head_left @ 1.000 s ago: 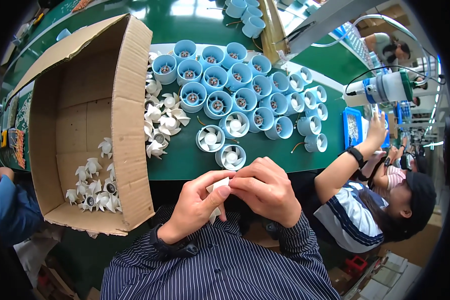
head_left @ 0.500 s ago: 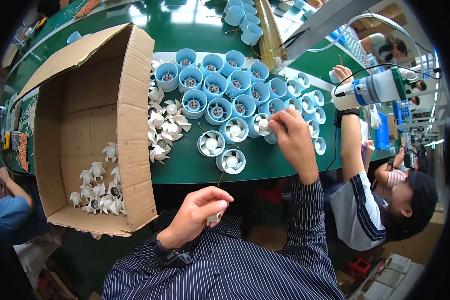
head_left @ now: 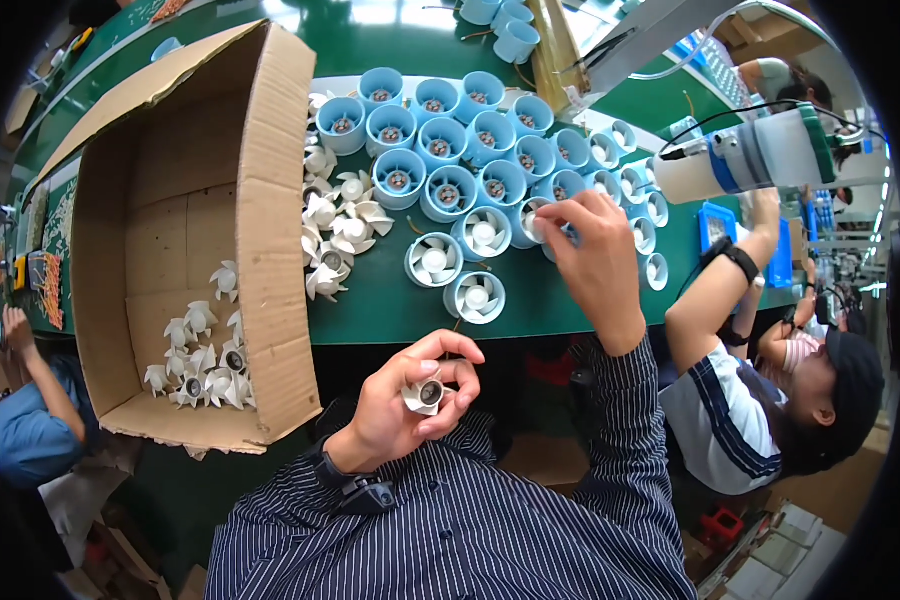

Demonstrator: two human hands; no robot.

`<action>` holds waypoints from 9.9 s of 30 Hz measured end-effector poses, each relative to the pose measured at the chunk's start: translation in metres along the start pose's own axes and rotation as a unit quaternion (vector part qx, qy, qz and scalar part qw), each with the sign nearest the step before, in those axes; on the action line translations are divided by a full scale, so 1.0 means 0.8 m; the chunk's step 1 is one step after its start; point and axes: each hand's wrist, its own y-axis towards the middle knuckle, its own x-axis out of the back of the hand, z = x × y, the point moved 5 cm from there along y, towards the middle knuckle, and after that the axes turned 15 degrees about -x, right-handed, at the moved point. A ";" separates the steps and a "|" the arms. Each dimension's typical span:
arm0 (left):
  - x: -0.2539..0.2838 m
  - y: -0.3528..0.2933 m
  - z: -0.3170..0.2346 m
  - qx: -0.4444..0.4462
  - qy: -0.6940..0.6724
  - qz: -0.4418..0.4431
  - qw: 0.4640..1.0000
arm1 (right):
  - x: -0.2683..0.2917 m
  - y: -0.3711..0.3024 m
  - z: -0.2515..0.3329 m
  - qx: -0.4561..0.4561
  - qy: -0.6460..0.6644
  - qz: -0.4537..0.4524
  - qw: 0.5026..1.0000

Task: The person applies glue to the interior of blue fan housings using a dispenser, then picks up white fan blades from a cardboard box and presses them into the housings.

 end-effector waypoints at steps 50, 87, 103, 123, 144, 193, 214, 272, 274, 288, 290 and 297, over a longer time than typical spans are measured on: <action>-0.014 0.073 -0.012 -0.311 0.846 0.051 0.429 | 0.003 -0.050 -0.083 -0.290 0.101 -0.020 0.951; -0.048 0.148 0.080 -0.344 0.775 0.147 0.510 | 0.060 -0.107 -0.069 -0.200 -0.067 0.041 0.977; -0.078 0.300 0.166 -0.382 0.758 0.160 0.505 | 0.080 -0.062 -0.202 -0.252 -0.072 -0.128 0.956; -0.081 -0.077 -0.018 -0.427 0.767 0.059 0.475 | -0.008 0.046 -0.083 -0.033 -0.050 0.013 0.998; -0.008 -0.196 -0.352 0.116 0.912 0.063 0.388 | -0.034 -0.094 0.011 -0.249 0.242 -0.144 0.927; -0.041 -0.129 -0.278 0.140 0.878 0.095 0.447 | -0.100 -0.180 0.279 0.214 0.330 0.071 0.917; -0.062 -0.193 -0.328 -0.143 0.580 -0.195 0.778 | -0.084 -0.156 0.277 0.207 0.433 0.144 0.866; 0.005 0.090 -0.010 -0.138 0.172 -0.008 0.975 | 0.015 -0.038 0.032 -0.148 0.302 0.137 0.932; 0.005 0.092 -0.012 -0.123 0.215 0.000 0.969 | 0.000 -0.038 0.034 -0.140 0.319 0.177 0.921; -0.005 0.111 -0.004 -0.107 0.134 -0.047 0.984 | -0.002 -0.046 -0.003 -0.211 0.349 -0.004 0.913; -0.008 0.121 0.002 -0.086 0.083 -0.030 0.992 | -0.014 -0.041 -0.029 -0.242 0.528 0.038 0.813; 0.015 0.119 -0.002 -0.109 0.076 0.012 0.991 | -0.042 -0.032 -0.069 -0.263 0.829 0.148 0.471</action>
